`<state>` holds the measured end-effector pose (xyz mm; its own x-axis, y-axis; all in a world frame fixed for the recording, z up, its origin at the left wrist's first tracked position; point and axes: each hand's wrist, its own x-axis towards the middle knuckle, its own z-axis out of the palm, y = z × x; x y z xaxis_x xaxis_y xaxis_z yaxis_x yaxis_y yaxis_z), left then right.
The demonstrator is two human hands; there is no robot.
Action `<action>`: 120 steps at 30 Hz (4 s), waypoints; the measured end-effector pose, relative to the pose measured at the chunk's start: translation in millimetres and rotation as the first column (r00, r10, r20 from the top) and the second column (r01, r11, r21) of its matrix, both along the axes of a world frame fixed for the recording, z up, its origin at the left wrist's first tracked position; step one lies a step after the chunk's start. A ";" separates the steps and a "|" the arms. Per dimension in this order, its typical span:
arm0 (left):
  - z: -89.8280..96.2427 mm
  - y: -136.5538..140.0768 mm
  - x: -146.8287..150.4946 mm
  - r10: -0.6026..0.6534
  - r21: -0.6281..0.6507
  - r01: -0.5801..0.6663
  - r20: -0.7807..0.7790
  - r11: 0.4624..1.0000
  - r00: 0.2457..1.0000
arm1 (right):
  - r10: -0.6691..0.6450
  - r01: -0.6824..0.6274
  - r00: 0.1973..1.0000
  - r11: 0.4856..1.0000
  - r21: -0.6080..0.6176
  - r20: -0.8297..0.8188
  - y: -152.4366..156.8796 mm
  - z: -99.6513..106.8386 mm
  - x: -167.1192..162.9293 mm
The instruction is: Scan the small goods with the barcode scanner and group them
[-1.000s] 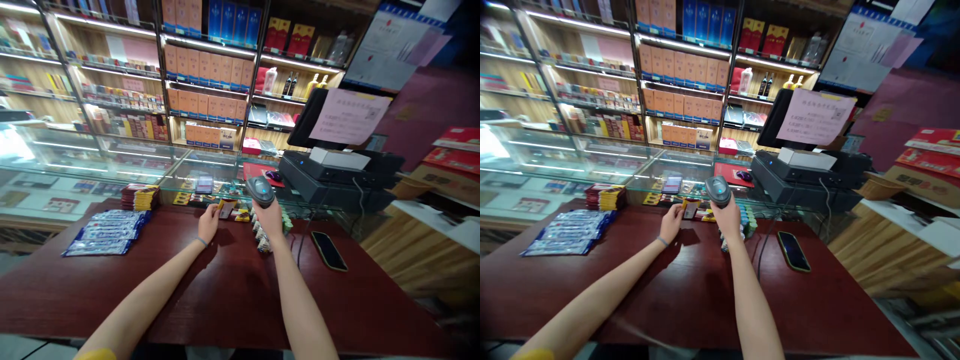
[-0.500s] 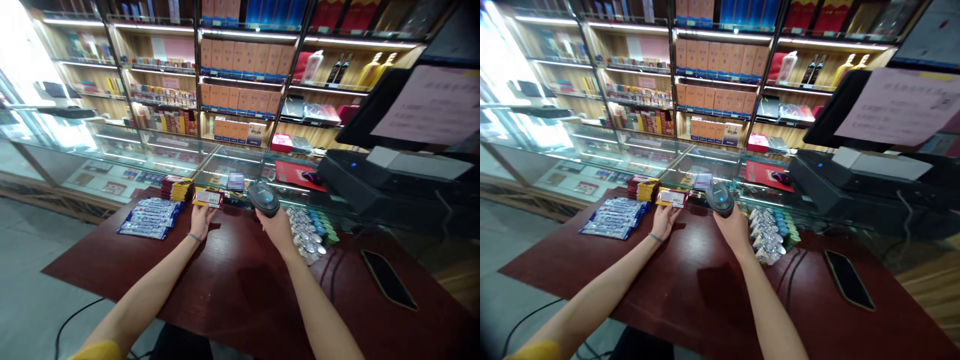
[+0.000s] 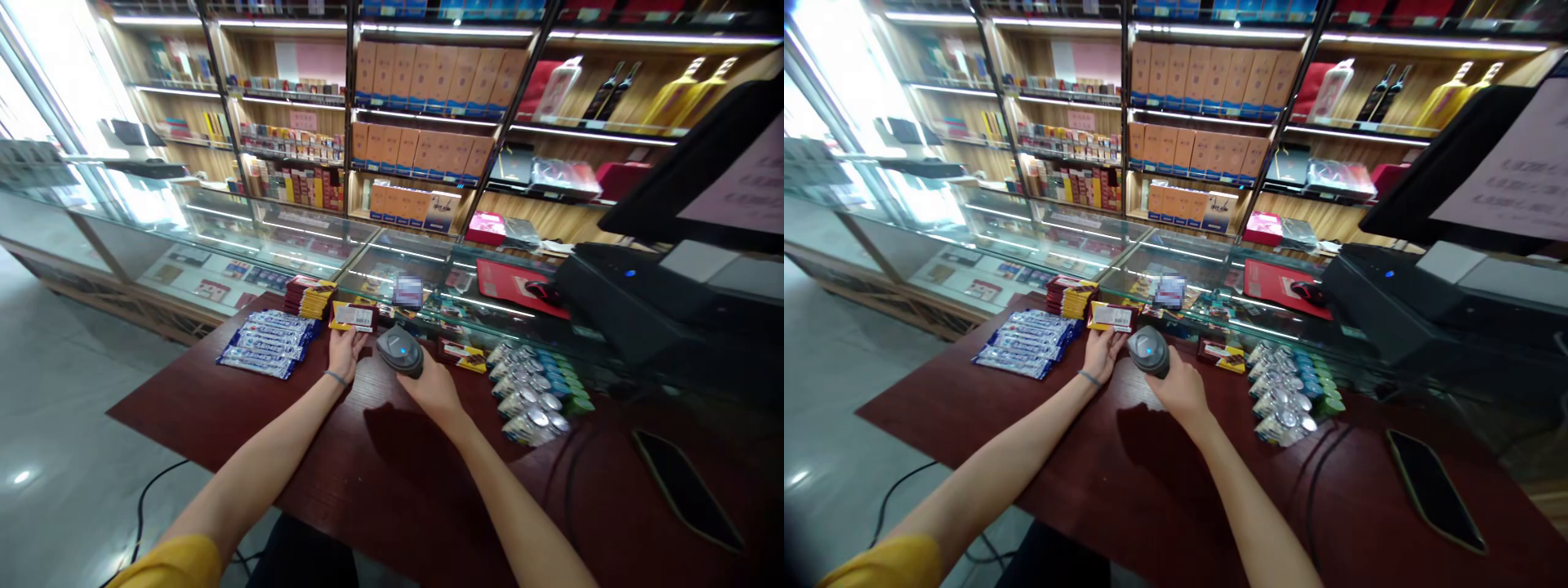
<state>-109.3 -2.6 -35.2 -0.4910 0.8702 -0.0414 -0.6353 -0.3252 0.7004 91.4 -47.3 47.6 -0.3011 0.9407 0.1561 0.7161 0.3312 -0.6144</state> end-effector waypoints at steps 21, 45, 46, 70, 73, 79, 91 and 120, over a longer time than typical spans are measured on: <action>53.5 5.8 -61.5 0.466 0.067 -0.467 -0.287 0.882 0.837 | 0.042 -0.034 0.974 0.999 0.039 -0.225 -2.8 10.4 10.4; 80.2 7.6 -181.5 0.125 0.202 -0.087 -0.835 0.976 -0.535 | 0.007 0.001 0.979 0.999 0.040 -0.205 10.7 -8.3 12.6; 80.2 7.0 -181.5 0.119 0.195 -0.084 -0.830 0.977 -0.545 | 0.002 0.007 0.978 0.999 0.041 -0.207 11.4 -9.0 13.1; 73.5 7.6 -10.2 0.371 0.341 0.148 -0.877 0.928 -0.305 | -0.157 0.184 0.861 0.983 0.008 -0.483 15.0 71.9 108.9; 66.3 10.5 38.1 0.371 0.318 0.226 -0.892 0.921 -0.257 | -0.231 0.243 0.810 0.969 -0.051 -0.539 14.7 79.0 132.2; 36.0 27.8 120.8 0.318 0.243 0.325 -0.927 0.914 -0.201 | -0.297 0.333 0.746 0.941 -0.052 -0.596 12.4 91.3 171.7; -17.9 64.7 187.3 0.180 0.033 0.381 -0.916 0.924 -0.359 | -0.354 0.400 0.662 0.912 -0.088 -0.661 13.7 90.6 206.0; 1.0 -5.4 27.0 -0.061 0.003 0.064 -0.257 0.998 0.965 | -0.225 0.270 0.835 0.963 0.017 -0.503 15.9 78.2 120.5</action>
